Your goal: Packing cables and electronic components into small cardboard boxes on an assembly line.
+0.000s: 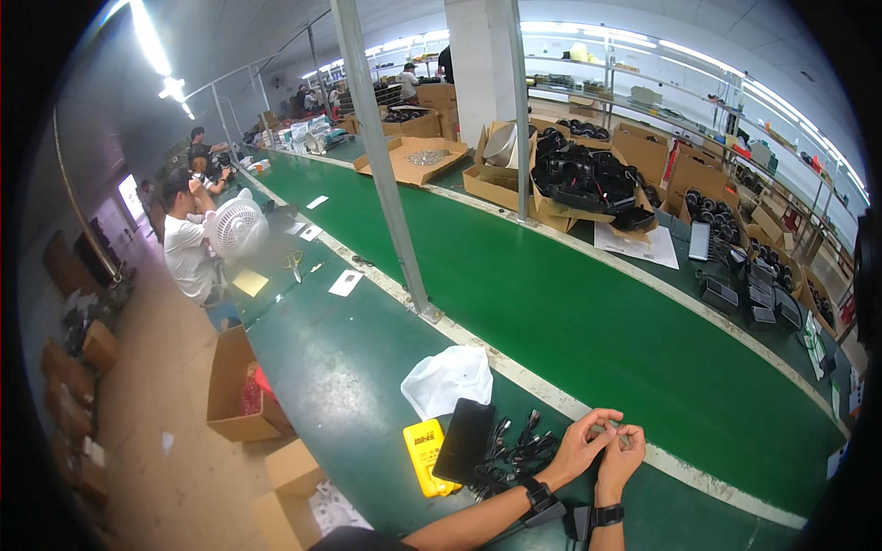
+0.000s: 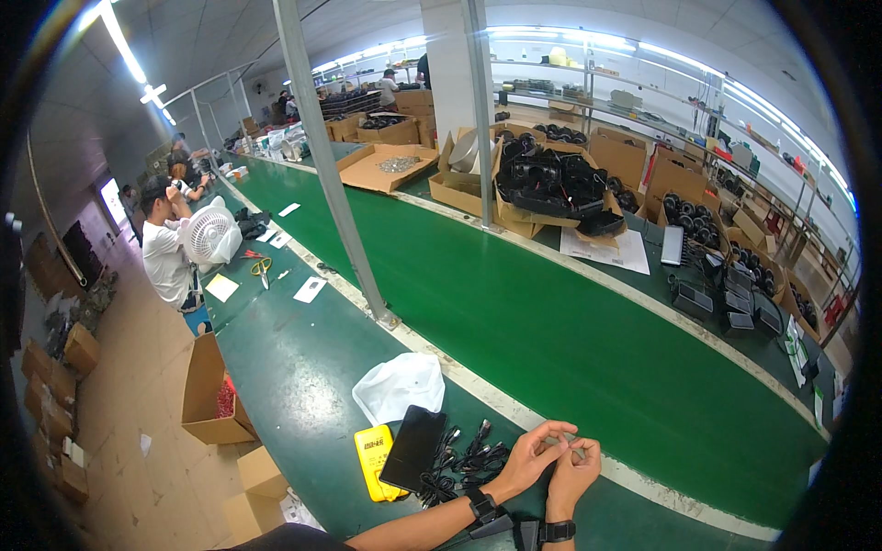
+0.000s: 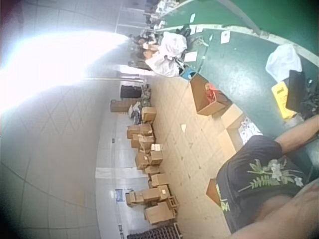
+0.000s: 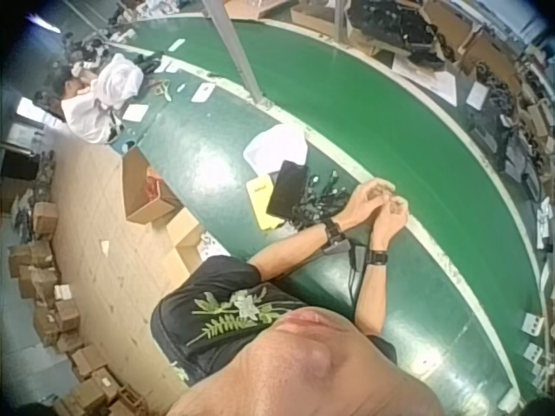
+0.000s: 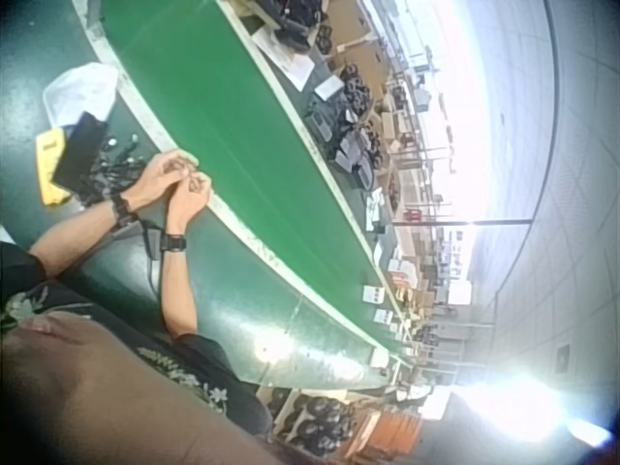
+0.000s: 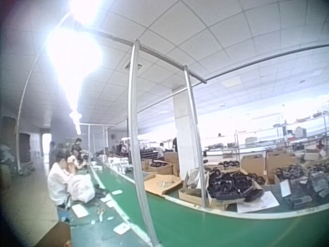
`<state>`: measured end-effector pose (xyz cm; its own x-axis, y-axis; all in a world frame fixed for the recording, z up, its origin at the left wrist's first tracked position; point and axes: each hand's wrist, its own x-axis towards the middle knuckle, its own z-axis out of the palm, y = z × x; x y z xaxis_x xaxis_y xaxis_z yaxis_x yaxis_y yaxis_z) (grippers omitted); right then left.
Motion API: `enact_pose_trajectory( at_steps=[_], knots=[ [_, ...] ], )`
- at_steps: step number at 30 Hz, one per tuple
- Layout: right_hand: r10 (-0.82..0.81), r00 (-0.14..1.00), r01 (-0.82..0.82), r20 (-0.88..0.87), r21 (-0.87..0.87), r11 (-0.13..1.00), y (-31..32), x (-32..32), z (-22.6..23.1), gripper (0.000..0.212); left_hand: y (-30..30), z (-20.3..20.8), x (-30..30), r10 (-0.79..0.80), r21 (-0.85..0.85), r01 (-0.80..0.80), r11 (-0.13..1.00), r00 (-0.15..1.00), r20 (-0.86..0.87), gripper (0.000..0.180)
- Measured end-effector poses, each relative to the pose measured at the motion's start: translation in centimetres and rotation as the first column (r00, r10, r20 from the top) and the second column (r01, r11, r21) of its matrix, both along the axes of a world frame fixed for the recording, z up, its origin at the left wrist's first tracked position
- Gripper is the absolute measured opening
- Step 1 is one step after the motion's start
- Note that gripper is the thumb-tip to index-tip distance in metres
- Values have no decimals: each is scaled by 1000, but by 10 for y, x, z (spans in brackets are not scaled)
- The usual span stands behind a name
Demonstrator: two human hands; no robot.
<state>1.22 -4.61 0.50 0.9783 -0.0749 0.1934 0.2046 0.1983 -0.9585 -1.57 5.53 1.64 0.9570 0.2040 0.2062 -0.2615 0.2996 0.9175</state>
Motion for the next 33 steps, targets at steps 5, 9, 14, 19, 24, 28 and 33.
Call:
enact_pose_trajectory(
  at_steps=[5, 9, 14, 19, 24, 28, 33],
  knots=[
    [4, 1000, -5, 7, 25, 1000, -1, 1, -2, 19, -1, 0, -2, -17, -6, 17, 1000, 999, -31, 31],
    [30, 1000, -29, -10, 15, 999, 0, -1, 4, 19, -4, 8, -1, 53, 33, -54, 998, 998, 31, 32],
    [49, 999, -48, -5, 14, 999, 0, -1, 1, 18, -3, 8, -3, 46, 52, -46, 998, 999, 6, 36],
    [56, 998, -56, 9, 13, 998, -1, 1, -4, 17, -5, 12, -4, 58, 73, -58, 996, 998, 12, 36],
    [77, 997, -77, 4, 10, 997, 2, -1, 1, 17, -5, 7, -1, 91, 106, -100, 989, 992, 88, 33],
    [68, 998, -68, 15, -16, 998, 4, 0, 3, 17, -4, 8, -1, 74, 104, -80, 991, 995, 65, 32],
    [-16, 998, 22, 56, -99, 995, -3, 0, 1, 16, -1, 12, -2, 165, 327, -199, 924, 978, 129, 32]
  ],
)
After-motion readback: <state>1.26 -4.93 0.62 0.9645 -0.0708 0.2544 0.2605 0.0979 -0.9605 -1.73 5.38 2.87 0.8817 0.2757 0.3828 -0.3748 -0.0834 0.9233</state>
